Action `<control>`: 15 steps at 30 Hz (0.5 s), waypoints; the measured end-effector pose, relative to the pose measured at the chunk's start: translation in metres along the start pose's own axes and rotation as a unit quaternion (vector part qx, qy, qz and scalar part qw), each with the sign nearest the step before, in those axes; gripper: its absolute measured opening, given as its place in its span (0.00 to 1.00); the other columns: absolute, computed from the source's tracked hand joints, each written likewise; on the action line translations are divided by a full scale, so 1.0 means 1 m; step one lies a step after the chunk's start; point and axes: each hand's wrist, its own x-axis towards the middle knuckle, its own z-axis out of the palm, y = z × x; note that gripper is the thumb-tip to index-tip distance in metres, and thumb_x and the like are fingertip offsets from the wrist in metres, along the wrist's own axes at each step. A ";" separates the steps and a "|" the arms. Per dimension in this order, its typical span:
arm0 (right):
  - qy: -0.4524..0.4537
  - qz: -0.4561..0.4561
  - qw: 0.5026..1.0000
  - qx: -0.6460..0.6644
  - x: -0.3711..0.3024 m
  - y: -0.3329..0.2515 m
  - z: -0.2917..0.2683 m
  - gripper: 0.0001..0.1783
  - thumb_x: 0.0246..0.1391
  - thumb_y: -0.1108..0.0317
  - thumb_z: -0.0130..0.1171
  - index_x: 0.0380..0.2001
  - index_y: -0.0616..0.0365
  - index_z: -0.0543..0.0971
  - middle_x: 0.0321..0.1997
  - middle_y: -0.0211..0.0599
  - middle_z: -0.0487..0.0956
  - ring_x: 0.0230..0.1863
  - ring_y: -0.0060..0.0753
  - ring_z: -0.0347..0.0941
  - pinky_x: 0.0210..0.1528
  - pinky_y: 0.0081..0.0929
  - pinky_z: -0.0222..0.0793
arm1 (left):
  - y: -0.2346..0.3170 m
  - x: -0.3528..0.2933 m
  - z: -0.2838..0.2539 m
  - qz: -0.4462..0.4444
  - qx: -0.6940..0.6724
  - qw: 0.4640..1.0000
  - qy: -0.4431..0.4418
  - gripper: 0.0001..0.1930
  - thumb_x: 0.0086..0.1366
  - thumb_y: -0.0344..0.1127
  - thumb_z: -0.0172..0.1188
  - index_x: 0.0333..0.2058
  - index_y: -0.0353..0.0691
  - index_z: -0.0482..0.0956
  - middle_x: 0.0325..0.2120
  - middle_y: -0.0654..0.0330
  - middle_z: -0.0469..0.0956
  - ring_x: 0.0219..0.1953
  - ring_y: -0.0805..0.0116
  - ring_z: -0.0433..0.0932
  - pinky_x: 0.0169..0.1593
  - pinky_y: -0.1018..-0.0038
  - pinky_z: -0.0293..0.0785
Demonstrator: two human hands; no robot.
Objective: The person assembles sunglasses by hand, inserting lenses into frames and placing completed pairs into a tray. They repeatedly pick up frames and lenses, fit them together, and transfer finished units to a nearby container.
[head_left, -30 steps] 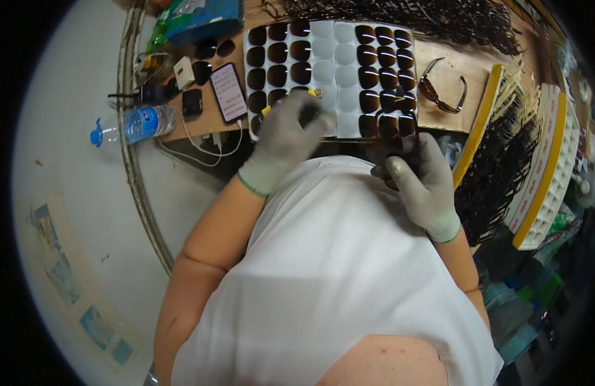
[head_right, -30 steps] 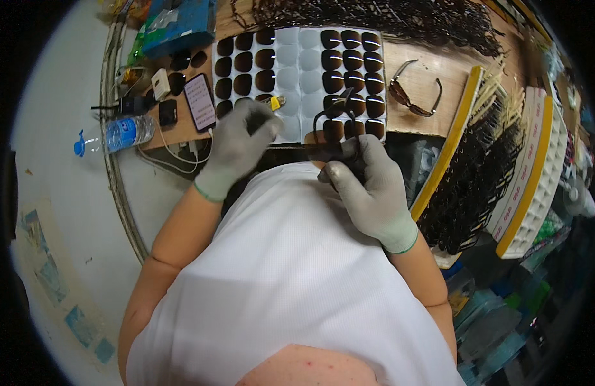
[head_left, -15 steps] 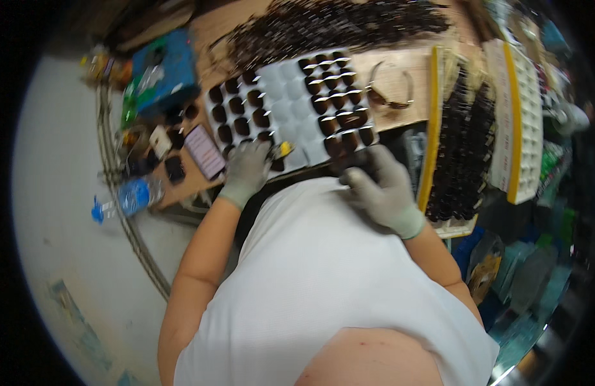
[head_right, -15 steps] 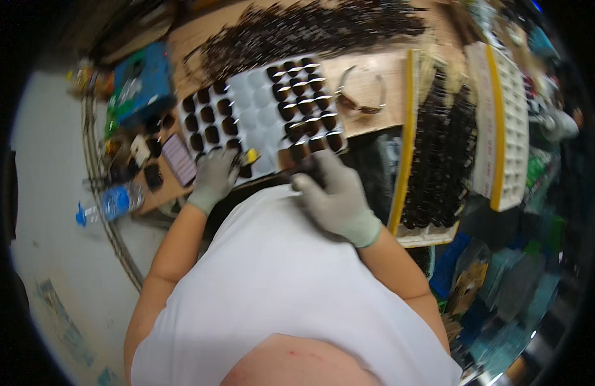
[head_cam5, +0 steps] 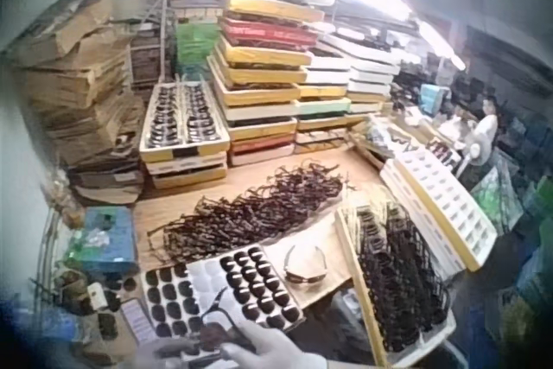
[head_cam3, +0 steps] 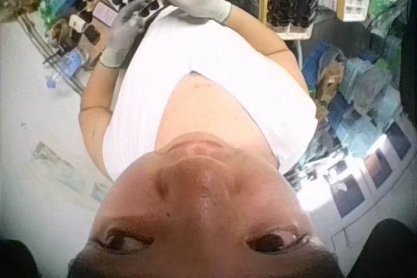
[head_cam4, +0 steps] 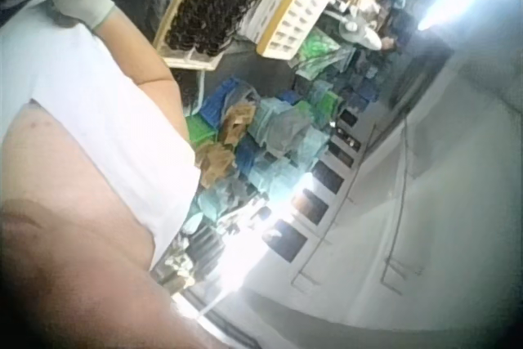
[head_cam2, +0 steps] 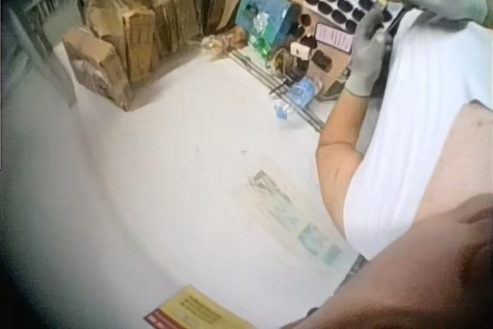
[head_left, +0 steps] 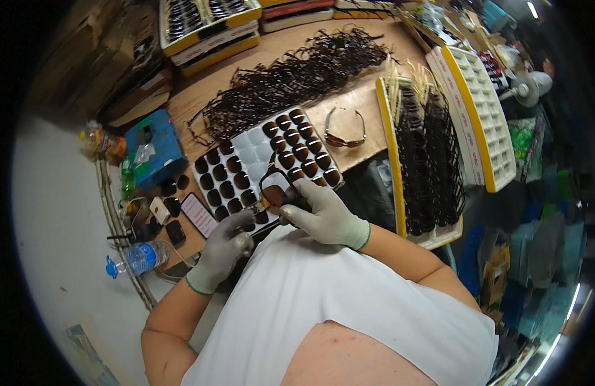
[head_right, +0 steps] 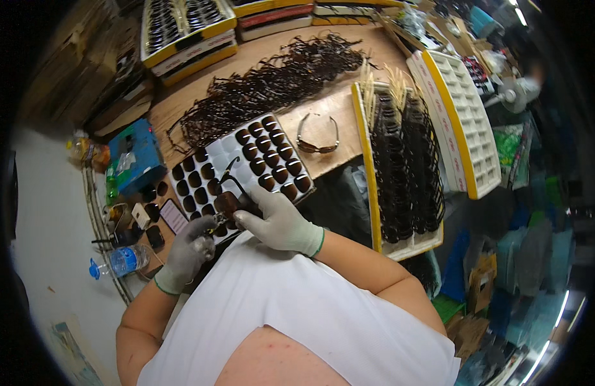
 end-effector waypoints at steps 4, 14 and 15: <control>-0.112 0.100 0.983 0.106 0.006 -0.006 0.008 0.11 0.65 0.68 0.58 0.47 0.63 0.76 0.31 0.31 0.79 0.30 0.18 0.73 0.34 0.23 0.71 | 0.025 0.020 0.025 0.048 -0.187 0.978 -0.074 0.25 0.70 0.40 0.61 0.60 0.31 0.70 0.44 0.60 0.78 0.35 0.77 0.73 0.41 0.77 0.73; -0.289 0.169 0.941 0.042 0.006 -0.042 -0.028 0.16 0.69 0.70 0.53 0.55 0.66 0.77 0.45 0.32 0.82 0.45 0.17 0.72 0.52 0.22 0.70 | 0.017 0.003 0.048 0.116 -0.118 0.984 -0.068 0.13 0.74 0.36 0.58 0.49 0.33 0.78 0.35 0.66 0.76 0.35 0.79 0.74 0.40 0.82 0.72; -0.291 0.184 0.938 0.049 0.002 -0.041 -0.024 0.17 0.69 0.70 0.51 0.57 0.65 0.75 0.44 0.32 0.81 0.44 0.18 0.72 0.52 0.23 0.71 | 0.023 -0.002 0.048 0.132 -0.117 0.981 -0.079 0.13 0.74 0.36 0.58 0.48 0.32 0.78 0.34 0.66 0.75 0.35 0.79 0.74 0.41 0.81 0.73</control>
